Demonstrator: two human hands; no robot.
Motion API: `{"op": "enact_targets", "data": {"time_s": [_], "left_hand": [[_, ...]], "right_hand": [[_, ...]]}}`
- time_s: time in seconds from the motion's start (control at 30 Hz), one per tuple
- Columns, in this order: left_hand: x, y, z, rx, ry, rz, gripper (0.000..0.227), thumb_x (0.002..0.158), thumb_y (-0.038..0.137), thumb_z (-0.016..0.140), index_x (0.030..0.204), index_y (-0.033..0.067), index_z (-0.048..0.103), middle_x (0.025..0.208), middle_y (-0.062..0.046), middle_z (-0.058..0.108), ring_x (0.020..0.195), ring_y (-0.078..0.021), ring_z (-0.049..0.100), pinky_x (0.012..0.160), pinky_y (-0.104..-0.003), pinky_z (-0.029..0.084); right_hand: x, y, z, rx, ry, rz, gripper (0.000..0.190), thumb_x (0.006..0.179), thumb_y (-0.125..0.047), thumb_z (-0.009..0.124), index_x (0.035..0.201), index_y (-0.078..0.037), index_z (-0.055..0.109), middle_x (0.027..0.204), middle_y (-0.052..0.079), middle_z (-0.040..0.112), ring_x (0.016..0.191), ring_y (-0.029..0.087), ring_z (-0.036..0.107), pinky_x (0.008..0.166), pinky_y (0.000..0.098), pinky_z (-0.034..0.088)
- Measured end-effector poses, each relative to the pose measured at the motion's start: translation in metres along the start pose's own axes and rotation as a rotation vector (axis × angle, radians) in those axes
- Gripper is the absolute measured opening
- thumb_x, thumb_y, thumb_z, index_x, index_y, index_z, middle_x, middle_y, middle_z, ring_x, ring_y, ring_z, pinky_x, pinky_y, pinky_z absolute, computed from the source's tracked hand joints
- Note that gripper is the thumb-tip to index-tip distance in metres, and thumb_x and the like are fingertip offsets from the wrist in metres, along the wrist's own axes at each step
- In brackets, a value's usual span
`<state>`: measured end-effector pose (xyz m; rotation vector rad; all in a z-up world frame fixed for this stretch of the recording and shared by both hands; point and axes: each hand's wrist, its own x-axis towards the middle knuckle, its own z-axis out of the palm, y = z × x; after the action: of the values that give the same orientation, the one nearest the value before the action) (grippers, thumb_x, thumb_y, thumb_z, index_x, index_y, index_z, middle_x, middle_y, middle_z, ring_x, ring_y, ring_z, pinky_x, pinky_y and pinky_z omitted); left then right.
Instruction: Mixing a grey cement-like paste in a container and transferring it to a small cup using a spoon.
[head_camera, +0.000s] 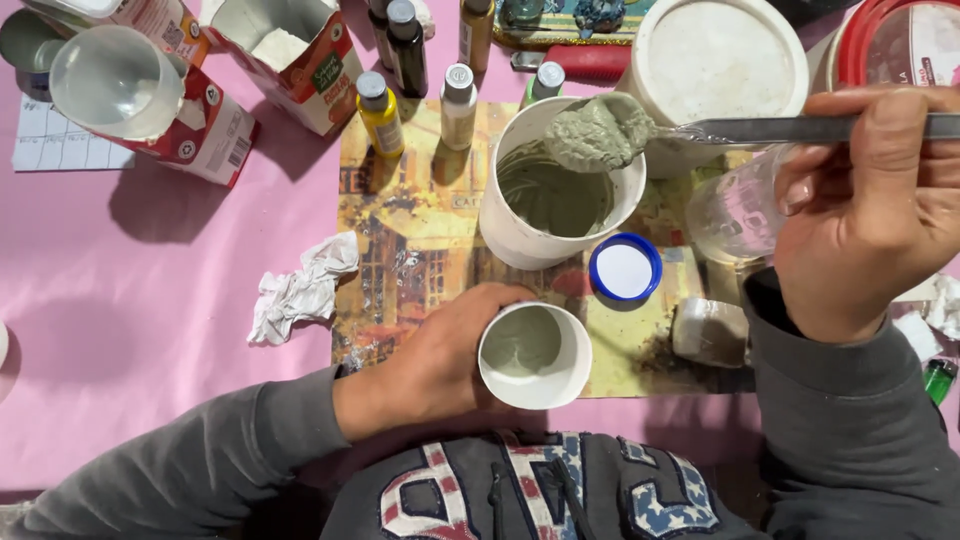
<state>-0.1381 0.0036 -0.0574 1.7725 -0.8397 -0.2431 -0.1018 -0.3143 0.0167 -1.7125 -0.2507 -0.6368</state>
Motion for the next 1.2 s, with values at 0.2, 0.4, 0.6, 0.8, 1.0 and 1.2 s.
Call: {"op": "enact_targets", "data": {"time_s": [0.2,0.4,0.6,0.8,1.0,1.2], "left_hand": [[-0.009,-0.007,-0.001,-0.03,0.105,0.104,0.085,0.072,0.029,0.096,0.14,0.003,0.053,0.136,-0.016,0.062,0.127,-0.0341,0.065,0.108,-0.041,0.054],[-0.013,0.004,-0.006,0.153,0.187,0.297,0.095,0.072,0.032,0.097,0.145,0.0001,0.046,0.146,-0.019,0.056,0.137,-0.0377,0.057,0.116,-0.045,0.047],[-0.014,-0.01,0.016,0.058,0.099,0.062,0.082,0.071,0.029,0.094,0.139,0.0031,0.055,0.134,-0.016,0.064,0.125,-0.0333,0.066,0.106,-0.041,0.053],[-0.011,-0.011,0.017,0.001,0.067,-0.032,0.071,0.071,0.026,0.093,0.131,0.0066,0.059,0.124,-0.013,0.068,0.115,-0.0307,0.07,0.097,-0.038,0.057],[-0.009,-0.011,0.013,0.072,0.059,0.087,0.072,0.068,0.023,0.093,0.129,0.0046,0.059,0.123,-0.016,0.067,0.115,-0.0359,0.068,0.098,-0.042,0.054],[-0.009,-0.015,0.014,0.056,0.067,0.101,0.079,0.061,0.018,0.09,0.132,0.0039,0.057,0.128,-0.016,0.066,0.119,-0.0369,0.066,0.101,-0.042,0.053]], "right_hand": [[-0.01,0.013,-0.011,-0.044,0.019,0.069,0.038,0.128,-0.025,0.047,0.112,0.008,0.06,0.08,0.013,0.053,0.059,0.016,0.046,0.056,0.0244,0.035],[-0.01,0.016,-0.018,-0.113,-0.004,-0.001,0.041,0.127,-0.03,0.046,0.117,0.007,0.061,0.082,0.013,0.057,0.058,0.016,0.048,0.057,0.024,0.037],[-0.013,0.024,-0.031,0.036,-0.015,0.101,0.037,0.128,-0.027,0.045,0.118,0.005,0.059,0.079,0.009,0.047,0.057,0.013,0.039,0.056,0.0224,0.03],[-0.01,0.021,-0.024,0.007,-0.003,0.08,0.036,0.127,-0.028,0.045,0.117,0.005,0.059,0.079,0.009,0.05,0.057,0.013,0.04,0.054,0.0221,0.03],[-0.005,0.015,-0.014,-0.042,-0.009,0.001,0.036,0.127,-0.025,0.047,0.111,0.005,0.058,0.079,0.01,0.052,0.058,0.015,0.047,0.053,0.0238,0.035],[-0.002,0.016,-0.009,0.128,-0.025,0.015,0.03,0.127,-0.019,0.051,0.11,0.005,0.053,0.085,0.013,0.055,0.06,0.016,0.047,0.057,0.0278,0.035]]}}
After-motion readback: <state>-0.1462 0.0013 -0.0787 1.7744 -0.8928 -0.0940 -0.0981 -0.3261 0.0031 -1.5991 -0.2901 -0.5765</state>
